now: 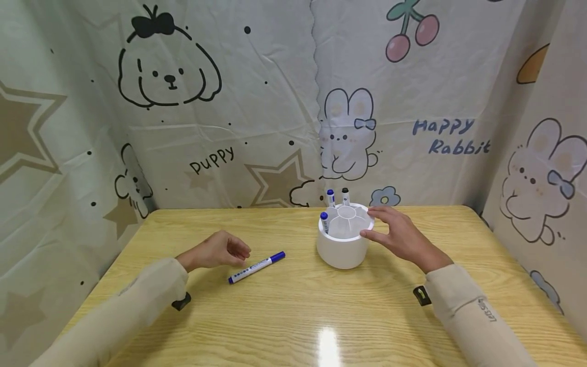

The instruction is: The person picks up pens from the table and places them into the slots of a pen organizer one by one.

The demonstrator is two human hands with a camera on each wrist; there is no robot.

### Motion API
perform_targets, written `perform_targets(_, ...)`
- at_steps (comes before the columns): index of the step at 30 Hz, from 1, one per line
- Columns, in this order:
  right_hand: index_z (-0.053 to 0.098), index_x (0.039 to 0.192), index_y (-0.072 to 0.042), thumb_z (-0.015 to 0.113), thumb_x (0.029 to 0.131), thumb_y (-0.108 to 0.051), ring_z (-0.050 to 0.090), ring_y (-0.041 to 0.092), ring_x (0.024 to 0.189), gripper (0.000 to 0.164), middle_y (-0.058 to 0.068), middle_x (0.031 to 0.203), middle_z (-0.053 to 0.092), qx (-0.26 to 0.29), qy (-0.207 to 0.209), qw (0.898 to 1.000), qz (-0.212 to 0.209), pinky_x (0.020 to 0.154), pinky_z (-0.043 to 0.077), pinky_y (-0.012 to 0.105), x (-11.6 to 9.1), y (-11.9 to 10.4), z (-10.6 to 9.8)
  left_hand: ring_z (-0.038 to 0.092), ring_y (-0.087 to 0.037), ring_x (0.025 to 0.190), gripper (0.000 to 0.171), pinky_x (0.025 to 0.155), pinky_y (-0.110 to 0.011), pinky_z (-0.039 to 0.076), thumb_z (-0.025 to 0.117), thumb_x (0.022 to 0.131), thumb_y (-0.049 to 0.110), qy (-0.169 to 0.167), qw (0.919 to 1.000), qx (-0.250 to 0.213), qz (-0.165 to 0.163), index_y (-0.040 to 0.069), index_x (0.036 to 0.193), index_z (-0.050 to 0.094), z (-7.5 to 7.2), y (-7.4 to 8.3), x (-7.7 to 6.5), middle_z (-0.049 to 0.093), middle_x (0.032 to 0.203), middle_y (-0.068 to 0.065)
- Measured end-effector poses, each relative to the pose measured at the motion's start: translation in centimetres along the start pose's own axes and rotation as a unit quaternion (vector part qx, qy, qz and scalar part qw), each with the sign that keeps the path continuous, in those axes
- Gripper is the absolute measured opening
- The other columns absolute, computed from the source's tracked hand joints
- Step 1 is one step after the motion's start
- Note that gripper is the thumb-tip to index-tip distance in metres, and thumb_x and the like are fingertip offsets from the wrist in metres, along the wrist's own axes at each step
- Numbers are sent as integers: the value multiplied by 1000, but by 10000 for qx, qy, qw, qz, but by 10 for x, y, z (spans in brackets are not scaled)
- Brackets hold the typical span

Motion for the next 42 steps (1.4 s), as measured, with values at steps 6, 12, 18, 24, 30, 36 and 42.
perform_targets(6, 56, 135, 9, 72, 94, -29, 55, 51, 117, 58, 30, 139, 49, 57, 2, 10000, -34, 94, 47, 64, 0, 1, -1, 70, -19, 87, 29, 78, -30, 58, 82, 80, -1, -177, 9996, -149, -163, -9, 106, 71, 7, -16, -5, 73, 98, -11)
perform_targets(12, 55, 135, 9, 72, 94, -28, 55, 52, 117, 57, 30, 138, 50, 136, -10, 9999, -22, 93, 48, 64, 0, 2, -2, 69, -17, 84, 27, 77, -30, 58, 82, 79, -3, -204, 9993, -158, -260, -8, 103, 72, 11, -25, -7, 74, 95, -10)
perform_targets(18, 55, 135, 8, 72, 94, -28, 54, 52, 118, 57, 29, 138, 50, 118, -14, 9999, 15, 94, 47, 65, -1, 3, -1, 69, -15, 81, 26, 75, -28, 58, 83, 77, -5, -249, 9990, -188, -325, -8, 101, 73, 16, -30, -10, 74, 92, -9)
perform_targets(24, 56, 135, 8, 72, 94, -27, 53, 52, 119, 56, 29, 138, 50, 107, 35, 9999, -6, 95, 46, 65, 0, 3, -1, 68, -14, 80, 22, 72, -27, 58, 82, 78, -5, -171, 9991, -79, -381, -6, 98, 74, 16, -32, -9, 74, 90, -7)
perform_targets(30, 57, 134, 9, 72, 94, -26, 53, 52, 119, 55, 29, 137, 51, 68, 72, 9999, -84, 95, 46, 65, -2, 3, -1, 67, -14, 81, 19, 74, -28, 57, 79, 80, -5, -57, 9993, 2, -373, -4, 98, 75, 11, -29, -7, 73, 90, -5)
perform_targets(36, 57, 133, 9, 72, 94, -27, 53, 52, 119, 55, 29, 137, 51, 37, 100, 9999, -84, 95, 46, 65, -3, 2, -1, 69, -17, 85, 21, 76, -30, 59, 76, 83, -6, -18, 9994, -214, -254, -9, 103, 72, 2, -11, -1, 73, 93, -7)
perform_targets(42, 57, 133, 8, 73, 94, -26, 52, 51, 120, 55, 29, 137, 51, 20, 104, 9999, -68, 96, 45, 65, -2, 1, -2, 70, -17, 86, 25, 77, -29, 59, 76, 84, -2, 39, 9999, -152, 63, -11, 107, 71, -8, 13, 7, 74, 94, -9)
Point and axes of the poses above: each hand's wrist, its own x-axis towards the middle knuckle, its own z-axis out of the palm, y = z × x, the point moved 10 cm from there along x, towards the middle knuckle
